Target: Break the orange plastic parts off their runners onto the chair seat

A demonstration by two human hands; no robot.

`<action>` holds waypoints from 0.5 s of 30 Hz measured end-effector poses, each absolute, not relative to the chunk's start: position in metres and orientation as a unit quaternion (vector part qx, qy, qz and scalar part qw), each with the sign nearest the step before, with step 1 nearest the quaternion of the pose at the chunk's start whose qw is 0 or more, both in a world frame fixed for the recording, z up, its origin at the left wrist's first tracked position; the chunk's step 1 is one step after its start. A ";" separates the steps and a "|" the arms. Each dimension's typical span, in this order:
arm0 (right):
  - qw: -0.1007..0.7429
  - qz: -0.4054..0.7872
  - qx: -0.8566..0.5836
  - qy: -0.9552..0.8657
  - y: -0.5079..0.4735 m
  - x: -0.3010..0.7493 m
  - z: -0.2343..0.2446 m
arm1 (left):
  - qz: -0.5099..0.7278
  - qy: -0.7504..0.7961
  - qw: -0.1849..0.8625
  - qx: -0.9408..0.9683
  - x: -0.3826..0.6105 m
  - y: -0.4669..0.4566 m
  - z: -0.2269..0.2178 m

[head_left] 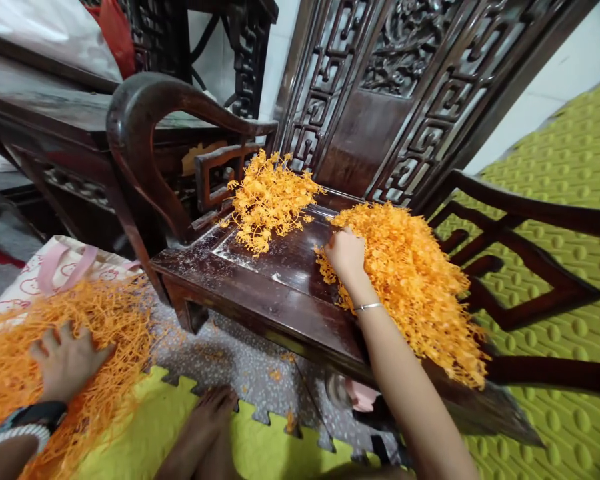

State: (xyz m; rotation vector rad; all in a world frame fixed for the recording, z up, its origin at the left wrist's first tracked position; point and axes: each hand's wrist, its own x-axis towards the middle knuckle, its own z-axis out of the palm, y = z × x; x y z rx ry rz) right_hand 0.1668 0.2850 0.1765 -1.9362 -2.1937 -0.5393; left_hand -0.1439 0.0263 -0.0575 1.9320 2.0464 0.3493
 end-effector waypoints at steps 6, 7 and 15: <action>0.061 -0.176 -0.646 -0.741 0.282 0.168 0.175 | 0.058 0.865 -0.155 0.473 -0.234 0.025 -0.064; 0.066 -0.181 -0.644 -0.740 0.282 0.167 0.175 | 0.055 0.864 -0.157 0.476 -0.234 0.025 -0.069; 0.005 -0.105 -0.609 -0.786 0.278 0.149 0.153 | 0.046 0.883 -0.106 0.454 -0.232 0.022 -0.066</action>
